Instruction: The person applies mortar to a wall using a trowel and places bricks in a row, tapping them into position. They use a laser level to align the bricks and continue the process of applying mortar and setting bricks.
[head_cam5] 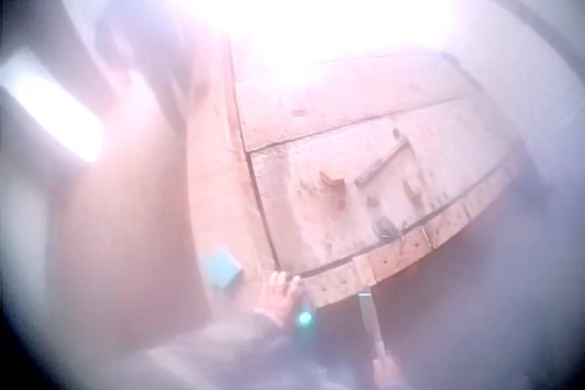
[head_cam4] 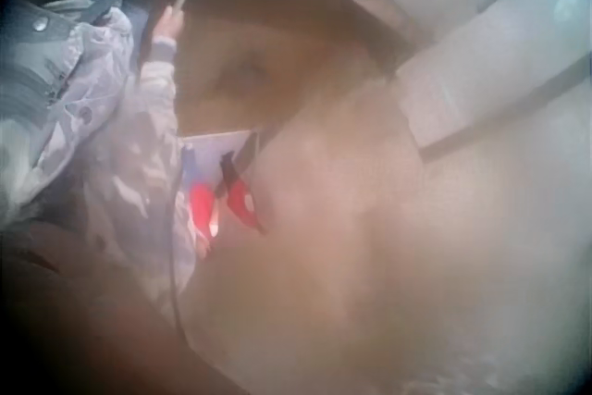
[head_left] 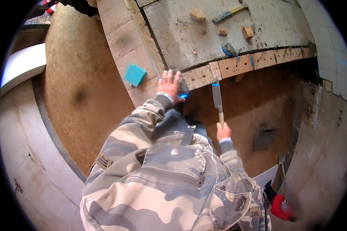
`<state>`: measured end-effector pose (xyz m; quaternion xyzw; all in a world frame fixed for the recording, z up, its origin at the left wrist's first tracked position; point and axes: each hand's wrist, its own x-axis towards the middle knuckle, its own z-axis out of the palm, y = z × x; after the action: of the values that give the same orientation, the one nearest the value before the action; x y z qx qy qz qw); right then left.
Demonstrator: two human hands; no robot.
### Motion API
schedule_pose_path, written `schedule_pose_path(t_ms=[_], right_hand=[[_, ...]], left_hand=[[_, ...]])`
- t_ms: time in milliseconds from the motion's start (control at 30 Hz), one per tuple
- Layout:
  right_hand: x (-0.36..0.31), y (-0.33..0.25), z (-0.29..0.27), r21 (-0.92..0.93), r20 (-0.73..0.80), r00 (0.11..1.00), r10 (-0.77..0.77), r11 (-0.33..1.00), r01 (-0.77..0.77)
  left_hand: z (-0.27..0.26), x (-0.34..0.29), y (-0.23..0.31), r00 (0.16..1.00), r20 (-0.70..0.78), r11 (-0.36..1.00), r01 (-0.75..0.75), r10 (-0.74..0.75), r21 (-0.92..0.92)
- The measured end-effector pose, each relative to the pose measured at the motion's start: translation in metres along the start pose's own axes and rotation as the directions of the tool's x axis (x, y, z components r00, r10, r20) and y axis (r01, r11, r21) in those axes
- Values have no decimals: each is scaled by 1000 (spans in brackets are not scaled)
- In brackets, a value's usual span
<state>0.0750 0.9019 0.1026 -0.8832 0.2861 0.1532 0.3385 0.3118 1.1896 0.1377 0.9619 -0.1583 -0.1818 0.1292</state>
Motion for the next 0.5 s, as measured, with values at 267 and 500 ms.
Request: schedule_pose_path(t_ms=[267, 500], right_hand=[[-63, 5, -3, 77, -24, 992, 120, 990, -118], [-68, 2, 6, 139, -91, 986, 139, 982, -126]], left_hand=[[34, 21, -13, 994, 39, 991, -96, 100, -88], [-20, 77, -33, 974, -214, 960, 9, -71, -280]])
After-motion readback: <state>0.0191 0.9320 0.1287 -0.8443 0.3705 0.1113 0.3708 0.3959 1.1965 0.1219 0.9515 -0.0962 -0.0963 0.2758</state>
